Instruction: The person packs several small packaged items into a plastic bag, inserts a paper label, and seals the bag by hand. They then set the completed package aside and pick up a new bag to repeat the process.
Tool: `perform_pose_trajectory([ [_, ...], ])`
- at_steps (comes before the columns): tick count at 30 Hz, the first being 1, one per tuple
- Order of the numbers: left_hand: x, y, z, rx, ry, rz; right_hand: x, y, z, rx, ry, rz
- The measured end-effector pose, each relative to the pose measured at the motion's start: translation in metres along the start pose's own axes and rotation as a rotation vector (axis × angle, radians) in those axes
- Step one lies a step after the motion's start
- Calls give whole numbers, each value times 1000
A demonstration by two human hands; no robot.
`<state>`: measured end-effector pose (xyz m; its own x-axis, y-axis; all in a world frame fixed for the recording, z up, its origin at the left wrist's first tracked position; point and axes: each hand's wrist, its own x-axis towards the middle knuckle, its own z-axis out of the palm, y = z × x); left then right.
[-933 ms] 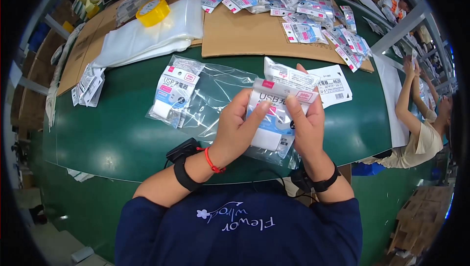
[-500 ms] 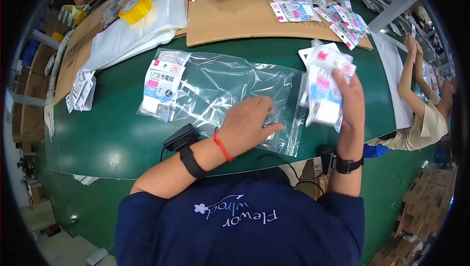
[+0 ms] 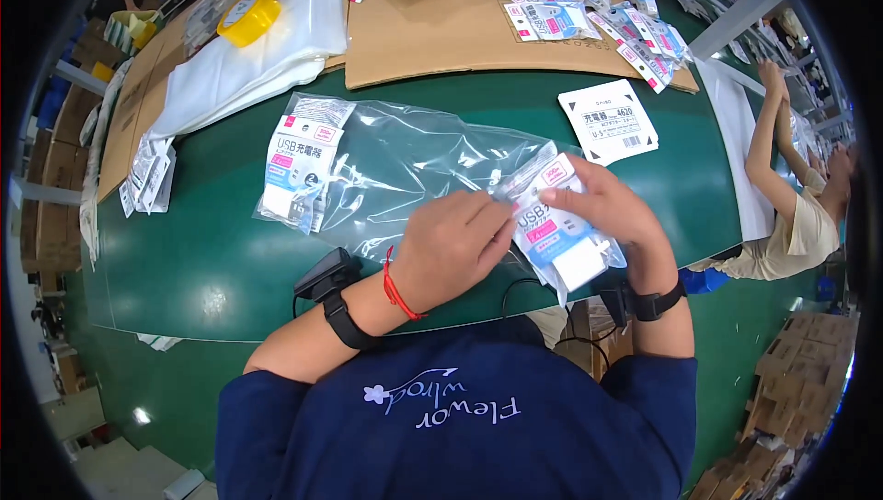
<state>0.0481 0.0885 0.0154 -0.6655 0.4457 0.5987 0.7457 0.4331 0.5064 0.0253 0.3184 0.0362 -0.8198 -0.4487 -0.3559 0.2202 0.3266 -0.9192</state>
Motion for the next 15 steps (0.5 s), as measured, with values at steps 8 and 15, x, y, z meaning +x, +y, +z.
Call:
perform_pose_trajectory([
  [8,0,-7,-12,-103,0,-38,-7,-19,-17,-208,83,-62],
  [15,-4,-4,-4,-200,45,-55,-1,-24,7,-299,-131,69],
])
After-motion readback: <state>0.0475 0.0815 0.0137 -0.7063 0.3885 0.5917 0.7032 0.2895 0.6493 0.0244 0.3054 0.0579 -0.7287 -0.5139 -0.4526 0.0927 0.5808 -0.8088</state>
